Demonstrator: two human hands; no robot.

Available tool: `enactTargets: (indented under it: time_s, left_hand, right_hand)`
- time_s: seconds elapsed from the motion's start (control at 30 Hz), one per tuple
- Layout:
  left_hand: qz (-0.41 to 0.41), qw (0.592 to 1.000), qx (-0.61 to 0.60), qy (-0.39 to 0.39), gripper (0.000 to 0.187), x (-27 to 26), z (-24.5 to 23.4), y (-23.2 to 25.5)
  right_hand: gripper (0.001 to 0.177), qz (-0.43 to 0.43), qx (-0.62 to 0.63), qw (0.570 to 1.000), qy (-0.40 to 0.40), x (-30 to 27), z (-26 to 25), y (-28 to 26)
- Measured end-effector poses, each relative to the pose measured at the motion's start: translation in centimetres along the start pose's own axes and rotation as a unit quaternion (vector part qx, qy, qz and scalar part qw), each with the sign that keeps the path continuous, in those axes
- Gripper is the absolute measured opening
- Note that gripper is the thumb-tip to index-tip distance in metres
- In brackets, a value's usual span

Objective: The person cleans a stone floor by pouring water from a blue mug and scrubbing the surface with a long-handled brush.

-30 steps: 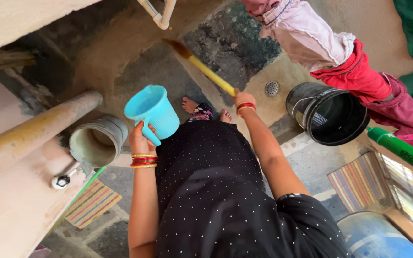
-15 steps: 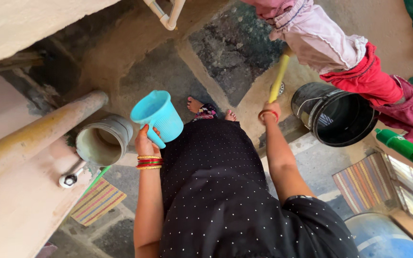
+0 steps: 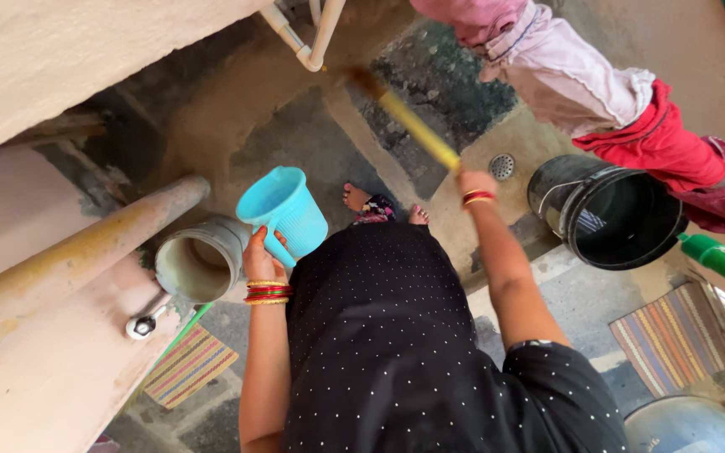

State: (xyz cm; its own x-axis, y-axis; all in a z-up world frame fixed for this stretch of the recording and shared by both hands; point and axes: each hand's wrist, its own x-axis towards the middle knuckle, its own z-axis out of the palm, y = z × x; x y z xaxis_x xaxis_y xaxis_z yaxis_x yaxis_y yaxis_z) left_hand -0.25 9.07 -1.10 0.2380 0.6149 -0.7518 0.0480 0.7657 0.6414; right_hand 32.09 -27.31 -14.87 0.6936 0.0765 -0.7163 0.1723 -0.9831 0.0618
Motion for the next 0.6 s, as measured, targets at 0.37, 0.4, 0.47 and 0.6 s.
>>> enactTargets:
  time_s: [0.37,0.4,0.47,0.6]
  left_hand:
    - [0.007,1.0,-0.012,0.028,0.021,0.9,-4.8,-2.7]
    - [0.004,1.0,-0.006,0.026,0.021,0.8,-4.6,-2.7]
    - [0.003,1.0,0.005,0.021,0.021,0.4,-4.0,-2.9]
    - [0.007,1.0,0.023,0.0,0.021,-0.8,-2.2,-2.8]
  right_hand:
    - [0.035,0.152,0.397,0.894,0.143,5.7,-5.0,0.9]
    - [0.037,0.135,0.399,0.895,0.146,5.7,-5.0,0.6]
    - [0.04,0.107,0.396,0.899,0.149,5.1,-4.2,0.9]
    - [0.041,0.052,0.328,0.94,0.08,3.8,-2.3,2.9]
